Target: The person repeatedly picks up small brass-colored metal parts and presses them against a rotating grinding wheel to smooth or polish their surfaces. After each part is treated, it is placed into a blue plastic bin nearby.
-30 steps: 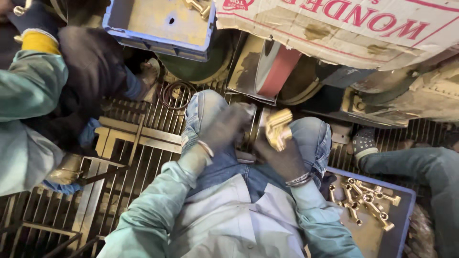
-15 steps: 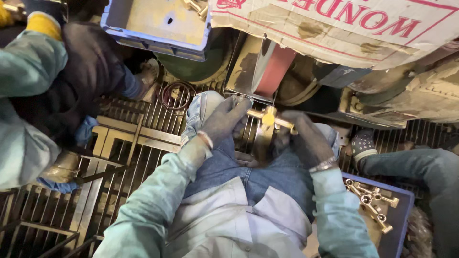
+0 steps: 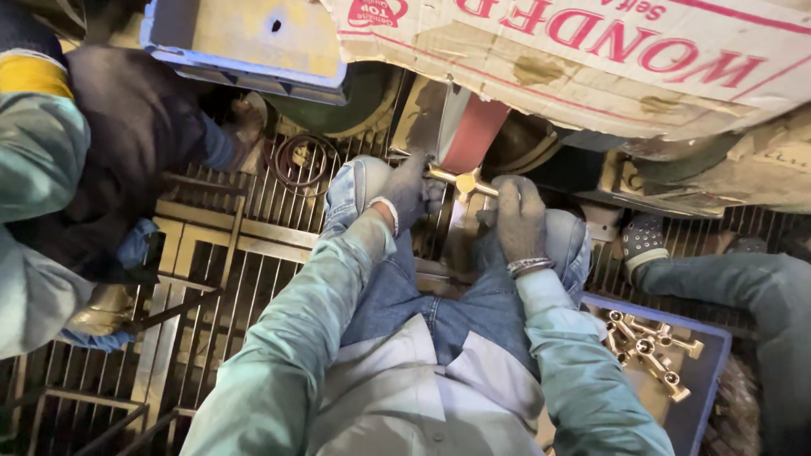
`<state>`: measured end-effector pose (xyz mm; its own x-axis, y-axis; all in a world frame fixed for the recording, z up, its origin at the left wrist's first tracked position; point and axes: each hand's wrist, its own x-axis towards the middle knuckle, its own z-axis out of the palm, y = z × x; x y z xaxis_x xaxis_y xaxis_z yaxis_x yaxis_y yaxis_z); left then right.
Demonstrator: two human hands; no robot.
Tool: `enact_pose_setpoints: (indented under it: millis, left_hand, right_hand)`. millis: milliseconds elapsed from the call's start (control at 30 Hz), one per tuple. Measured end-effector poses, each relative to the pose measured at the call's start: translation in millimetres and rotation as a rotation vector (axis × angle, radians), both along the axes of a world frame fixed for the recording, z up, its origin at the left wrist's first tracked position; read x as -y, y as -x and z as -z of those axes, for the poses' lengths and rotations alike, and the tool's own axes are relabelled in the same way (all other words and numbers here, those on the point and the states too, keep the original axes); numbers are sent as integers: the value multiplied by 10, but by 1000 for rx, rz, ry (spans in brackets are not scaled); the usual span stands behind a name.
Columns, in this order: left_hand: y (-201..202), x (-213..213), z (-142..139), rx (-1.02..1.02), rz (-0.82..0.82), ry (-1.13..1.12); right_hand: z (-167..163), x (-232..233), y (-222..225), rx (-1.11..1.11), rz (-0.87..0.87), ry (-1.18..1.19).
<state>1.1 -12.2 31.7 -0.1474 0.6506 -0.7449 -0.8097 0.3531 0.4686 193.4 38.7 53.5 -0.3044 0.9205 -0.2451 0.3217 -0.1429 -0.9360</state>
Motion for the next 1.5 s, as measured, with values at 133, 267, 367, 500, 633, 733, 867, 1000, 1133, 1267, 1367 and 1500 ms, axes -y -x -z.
enact_pose_setpoints:
  millis: [133, 267, 367, 500, 633, 733, 867, 1000, 1133, 1267, 1367, 1500]
  left_hand:
    - [17, -29, 71, 34, -24, -30]
    - [9, -25, 140, 56, -33, -107]
    - [26, -43, 173, 41, -51, -59]
    - [37, 6, 159, -17, -22, -91]
    - [93, -18, 127, -105, 32, 0]
    - [130, -109, 159, -90, 46, 92]
    - [166, -197, 236, -48, 47, 99]
    - [210, -259, 256, -22, 69, 117]
    - [198, -171, 265, -114, 114, 107]
    - [126, 43, 171, -225, 106, 7]
    - [30, 218, 14, -372, 72, -144]
    - [-82, 405, -260, -458, 30, -173]
  right_hand:
    - [49, -55, 29, -38, -58, -74]
    - [155, -162, -3, -99, -53, 31]
    - [255, -253, -14, -146, -75, 54]
    - [385, -355, 9, -253, -6, 227]
    - [456, -539, 107, -172, 107, 439]
    - [446, -637, 157, 62, -76, 138]
    - [419, -718, 214, 382, -454, -186]
    - [472, -855, 327, 615, -504, -16]
    - [525, -855, 351, 611, -399, 128]
    - [510, -620, 105, 537, -437, -381]
    - [333, -394, -30, 383, -405, -577]
    - [36, -142, 62, -334, 102, 362]
